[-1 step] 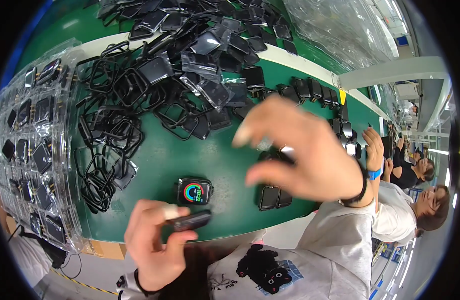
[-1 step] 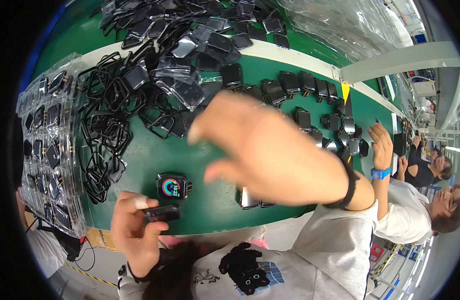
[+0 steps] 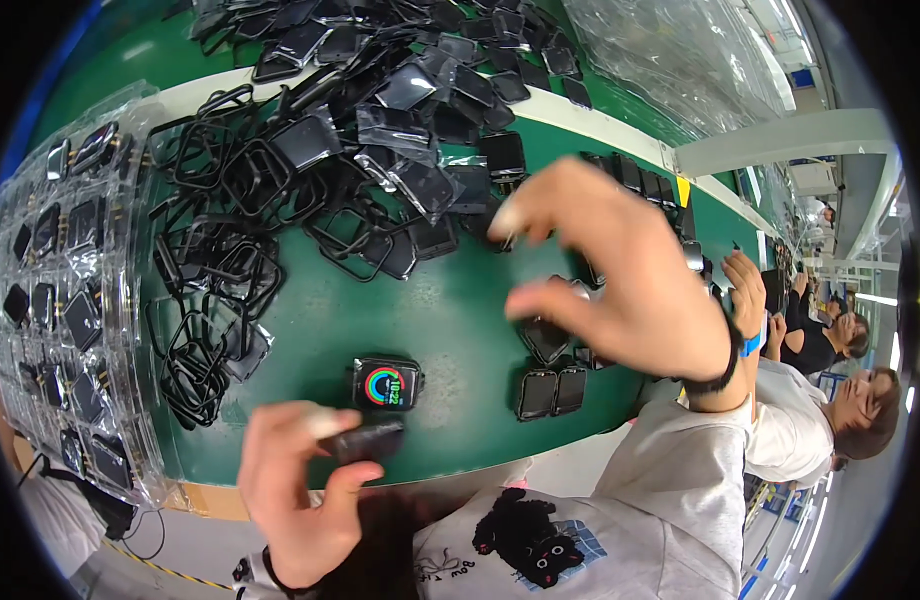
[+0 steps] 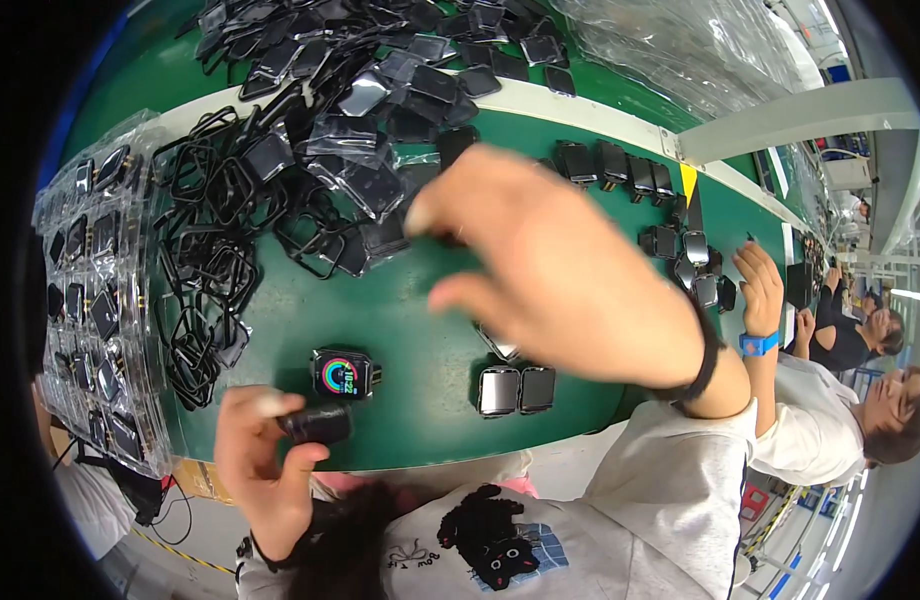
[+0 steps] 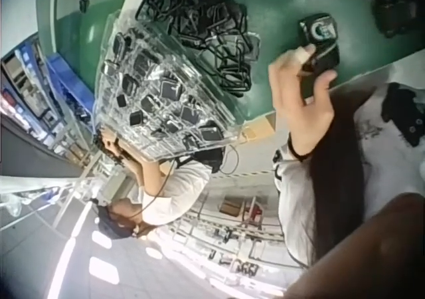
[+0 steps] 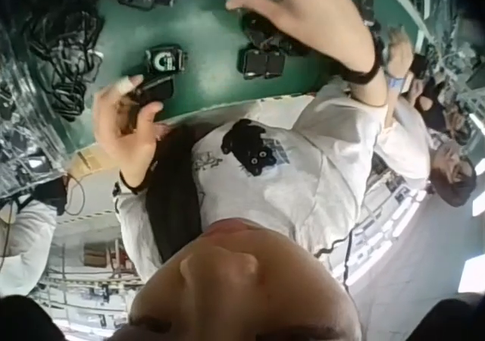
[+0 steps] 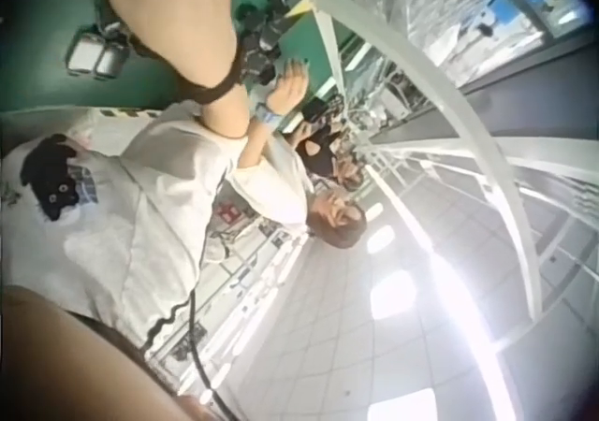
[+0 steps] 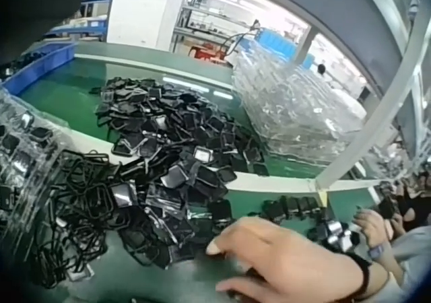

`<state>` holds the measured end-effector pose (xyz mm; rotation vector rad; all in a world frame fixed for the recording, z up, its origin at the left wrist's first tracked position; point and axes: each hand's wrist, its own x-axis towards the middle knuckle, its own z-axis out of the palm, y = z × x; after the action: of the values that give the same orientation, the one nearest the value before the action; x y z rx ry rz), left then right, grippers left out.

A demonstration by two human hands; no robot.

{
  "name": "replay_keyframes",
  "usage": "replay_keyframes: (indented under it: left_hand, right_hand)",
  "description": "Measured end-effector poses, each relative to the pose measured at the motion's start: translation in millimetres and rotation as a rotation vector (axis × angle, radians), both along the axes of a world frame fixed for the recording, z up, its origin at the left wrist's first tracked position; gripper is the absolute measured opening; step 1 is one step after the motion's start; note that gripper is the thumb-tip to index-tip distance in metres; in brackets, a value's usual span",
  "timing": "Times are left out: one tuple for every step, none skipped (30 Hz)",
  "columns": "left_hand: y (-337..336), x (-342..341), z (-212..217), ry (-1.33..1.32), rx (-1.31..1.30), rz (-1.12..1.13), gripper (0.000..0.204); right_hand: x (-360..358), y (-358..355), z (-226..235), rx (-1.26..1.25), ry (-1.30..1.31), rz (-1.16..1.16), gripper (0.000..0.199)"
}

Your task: The person picks up a smartwatch, presses the screen to activate the display, and fits a plastic frame over the watch body by hand. They then place the assembled unit into a plastic tray and repeat the process with another watch.

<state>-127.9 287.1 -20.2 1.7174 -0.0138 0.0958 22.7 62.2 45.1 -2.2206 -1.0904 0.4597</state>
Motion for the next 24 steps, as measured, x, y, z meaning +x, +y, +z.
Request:
replay_keyframes:
  left_hand:
    - [4.1, -2.6, 2.6, 0.015, 0.132, 0.036, 0.037]
    - [7.4, -4.3, 4.1, 0.028, 0.264, 0.074, 0.039]
    - [8.9, -4.5, 4.4, 0.042, 0.373, 0.103, 0.041]
    - [9.2, -3.5, 4.0, 0.039, 0.395, 0.11, 0.041]
    - [9.7, -0.9, 3.4, 0.047, 0.478, 0.125, 0.04]
    - [9.1, 2.4, 3.2, 0.054, 0.562, 0.142, 0.039]
    - [8.4, 5.4, 4.3, 0.121, 0.638, 0.159, 0.038]
    - [6.0, 7.9, 5.9, 0.061, 0.645, 0.165, 0.038]
    - [2.0, 9.0, 8.6, 0.108, 0.395, 0.155, 0.038]
    - [-2.9, 9.7, 11.0, 0.155, 0.144, 0.145, 0.038]
    - [-8.6, 10.4, 12.8, 0.2, -0.108, 0.136, 0.04]
    - [-15.0, 11.6, 12.6, 0.207, -0.108, 0.137, 0.04]
    - [-22.5, 14.1, 9.8, 0.289, -0.564, -0.025, 0.04]
    - [-27.2, 16.9, 6.9, 0.398, -0.979, -0.192, 0.042]
    - [-27.7, 19.5, 4.6, 0.365, -1.02, -0.195, 0.042]
    - [-27.5, 21.9, 2.0, 0.372, -0.984, -0.253, 0.041]
    - [-26.5, 23.7, -0.3, 0.381, -0.949, -0.313, 0.04]
    - [-25.8, 24.4, -1.9, 0.404, -0.926, -0.355, 0.039]
    - [-25.2, 24.1, -2.7, 0.39, -0.914, -0.378, 0.039]
    - [-24.4, 23.5, -3.0, 0.37, -0.899, -0.364, 0.039]
    - [-23.7, 23.1, -3.4, 0.349, -0.884, -0.348, 0.038]
    - [-22.7, 23.6, -4.4, 0.335, -0.863, -0.34, 0.038]
    - [-22.7, 23.8, -5.3, 0.323, -0.871, -0.324, 0.038]
    - [-22.8, 24.6, -6.6, 0.268, -0.855, -0.314, 0.037]
  right_hand:
    - [9.3, -7.4, -1.7, -0.162, -0.254, -0.171, 0.041]
    - [15.5, -12.8, -7.1, -0.14, -0.253, -0.158, 0.041]
    - [20.2, -15.7, -14.8, -0.199, -0.324, -0.178, 0.042]
    - [23.7, -18.0, -20.9, -0.258, -0.396, -0.196, 0.043]
    - [25.8, -20.5, -22.9, -0.402, -0.446, -0.22, 0.044]
    - [25.3, -21.2, -23.6, -0.314, -0.469, -0.212, 0.044]
    - [23.4, -20.7, -21.6, -0.311, -0.471, -0.218, 0.043]
    - [20.3, -19.4, -16.7, -0.31, -0.47, -0.222, 0.042]
    - [16.8, -16.6, -11.1, -0.372, -0.461, -0.248, 0.041]
    - [11.9, -13.8, -3.3, -0.31, -0.461, -0.223, 0.041]
    - [5.4, -11.2, 5.9, -0.184, -0.336, -0.128, 0.039]
    - [0.7, -7.4, 12.2, -0.075, -0.208, -0.037, 0.036]
    - [-1.3, -3.4, 14.5, -0.057, -0.204, -0.038, 0.036]
    - [-2.2, -0.1, 15.7, 0.004, -0.11, 0.031, 0.036]
    - [-2.8, 2.4, 15.2, 0.065, -0.017, 0.098, 0.035]
    - [0.8, 3.8, 12.2, 0.113, 0.059, 0.208, 0.034]
    - [3.7, 3.9, 9.0, 0.122, 0.079, 0.157, 0.034]
    - [17.2, 3.5, 1.7, 0.032, -0.114, 0.07, 0.034]
    - [27.0, 4.0, -4.6, -0.058, -0.307, -0.016, 0.035]
    - [31.7, 4.5, -10.8, -0.059, -0.309, -0.018, 0.035]
    - [36.0, 6.2, -16.9, -0.061, -0.327, -0.042, 0.035]
    - [39.7, 8.6, -22.3, -0.062, -0.344, -0.062, 0.035]
    - [41.7, 11.2, -26.4, -0.135, -0.328, -0.118, 0.035]
    - [41.7, 15.0, -30.0, -0.065, -0.358, -0.074, 0.035]
